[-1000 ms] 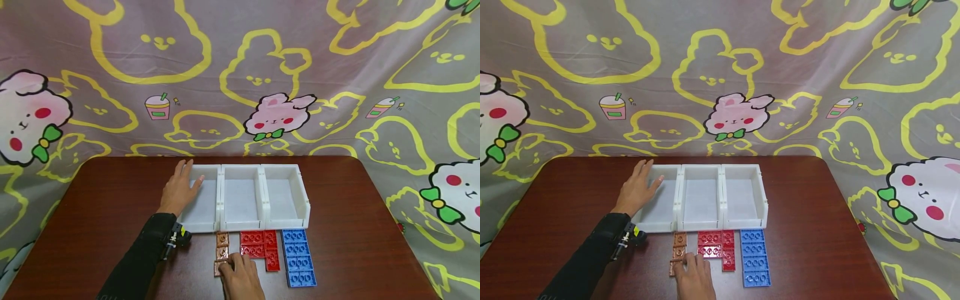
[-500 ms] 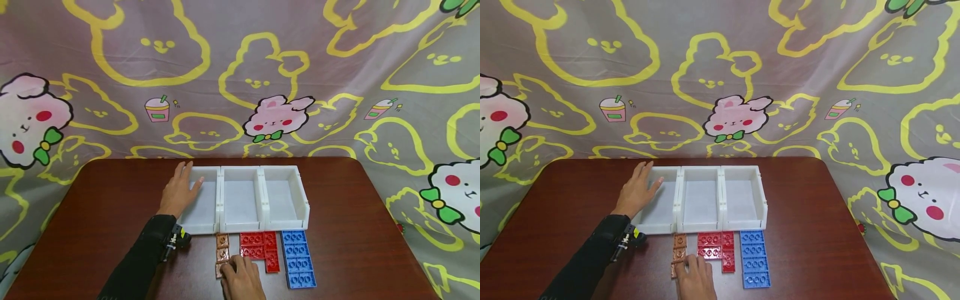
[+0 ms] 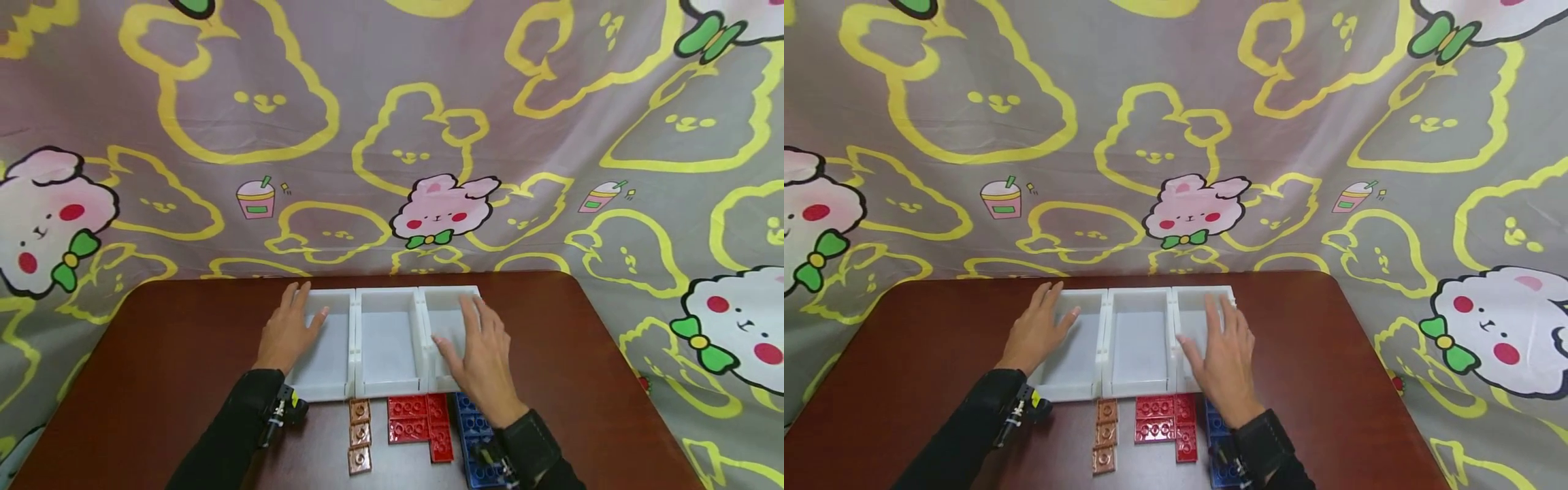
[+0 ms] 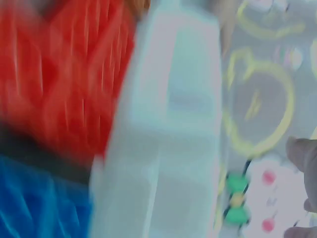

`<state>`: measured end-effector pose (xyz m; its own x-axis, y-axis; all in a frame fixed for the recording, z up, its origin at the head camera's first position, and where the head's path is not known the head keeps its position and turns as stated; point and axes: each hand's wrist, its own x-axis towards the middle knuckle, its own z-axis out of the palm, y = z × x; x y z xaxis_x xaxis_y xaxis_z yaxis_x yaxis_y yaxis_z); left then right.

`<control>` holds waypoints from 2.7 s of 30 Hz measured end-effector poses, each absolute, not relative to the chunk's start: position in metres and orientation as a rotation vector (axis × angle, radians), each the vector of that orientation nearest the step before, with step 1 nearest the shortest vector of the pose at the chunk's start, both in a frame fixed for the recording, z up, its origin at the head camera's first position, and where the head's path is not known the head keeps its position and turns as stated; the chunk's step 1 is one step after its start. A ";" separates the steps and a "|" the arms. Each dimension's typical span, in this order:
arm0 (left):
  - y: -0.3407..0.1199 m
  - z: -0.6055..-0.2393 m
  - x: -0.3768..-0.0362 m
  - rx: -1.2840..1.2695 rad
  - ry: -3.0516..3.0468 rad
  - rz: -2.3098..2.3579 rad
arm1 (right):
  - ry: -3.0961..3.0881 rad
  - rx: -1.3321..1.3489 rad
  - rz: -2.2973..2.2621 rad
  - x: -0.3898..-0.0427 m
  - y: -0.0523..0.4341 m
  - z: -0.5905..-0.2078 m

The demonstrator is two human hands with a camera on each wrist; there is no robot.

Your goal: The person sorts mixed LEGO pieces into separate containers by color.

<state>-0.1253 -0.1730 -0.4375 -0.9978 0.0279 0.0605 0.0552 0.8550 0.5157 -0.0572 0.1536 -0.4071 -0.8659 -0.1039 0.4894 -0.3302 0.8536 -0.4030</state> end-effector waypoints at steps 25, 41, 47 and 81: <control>-0.172 -0.438 -0.127 -0.020 -3.004 -0.846 | -3.025 0.226 0.850 -0.140 0.207 -0.444; -0.168 -0.452 -0.092 -0.254 -2.567 -0.691 | -3.059 0.181 0.773 -0.142 0.208 -0.446; -0.142 -0.446 -0.031 -0.507 -2.443 -0.514 | -3.054 0.176 0.774 -0.142 0.205 -0.443; -0.140 -0.426 -0.022 -0.591 -2.939 -0.276 | -3.055 0.180 0.783 -0.137 0.205 -0.449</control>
<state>-0.0222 -0.1399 -0.4259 -0.9146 0.3699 0.1633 0.3939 0.9064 0.1527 -0.1371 0.2046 -0.4490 -0.9934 -0.1145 0.0117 -0.1060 0.8705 -0.4805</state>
